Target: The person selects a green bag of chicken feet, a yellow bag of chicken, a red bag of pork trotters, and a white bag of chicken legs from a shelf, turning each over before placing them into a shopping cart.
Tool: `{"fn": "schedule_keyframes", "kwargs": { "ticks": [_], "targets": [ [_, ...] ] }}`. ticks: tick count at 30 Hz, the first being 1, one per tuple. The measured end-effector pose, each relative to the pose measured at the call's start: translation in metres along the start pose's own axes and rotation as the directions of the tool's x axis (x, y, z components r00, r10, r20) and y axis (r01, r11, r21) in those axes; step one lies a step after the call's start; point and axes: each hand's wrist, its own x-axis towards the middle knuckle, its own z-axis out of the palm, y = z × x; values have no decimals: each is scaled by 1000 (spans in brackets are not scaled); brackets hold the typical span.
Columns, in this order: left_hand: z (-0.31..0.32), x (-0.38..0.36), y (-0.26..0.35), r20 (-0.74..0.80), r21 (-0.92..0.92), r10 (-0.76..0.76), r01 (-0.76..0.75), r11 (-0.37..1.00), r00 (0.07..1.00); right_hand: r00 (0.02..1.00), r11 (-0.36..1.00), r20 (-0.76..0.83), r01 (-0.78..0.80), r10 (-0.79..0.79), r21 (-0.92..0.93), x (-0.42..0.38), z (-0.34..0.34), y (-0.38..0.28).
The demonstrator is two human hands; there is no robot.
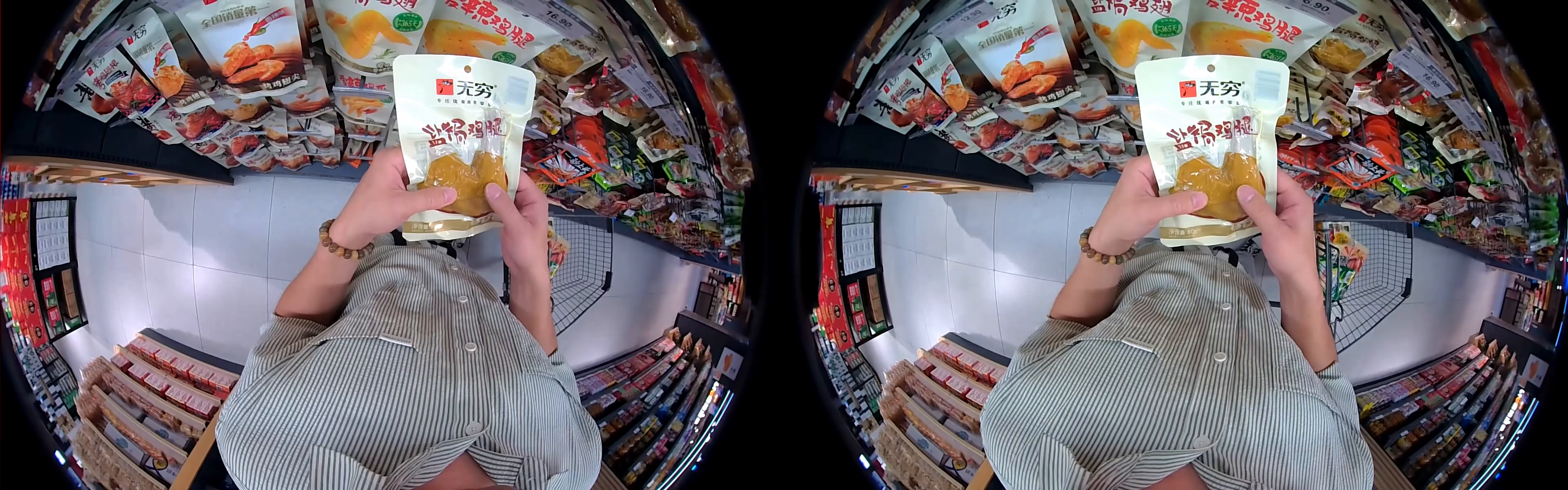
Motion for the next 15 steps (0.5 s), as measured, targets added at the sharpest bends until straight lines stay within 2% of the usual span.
{"fn": "schedule_keyframes", "kwargs": {
  "ticks": [12,15],
  "targets": [
    [-2,1,1,-9,-55,-22,21,998,1000,1000,1000,0,8,-8,24,1,0,3],
    [-5,0,-4,12,-47,-36,37,998,999,998,998,1,59,-59,35,3,2,0]
  ]
}}
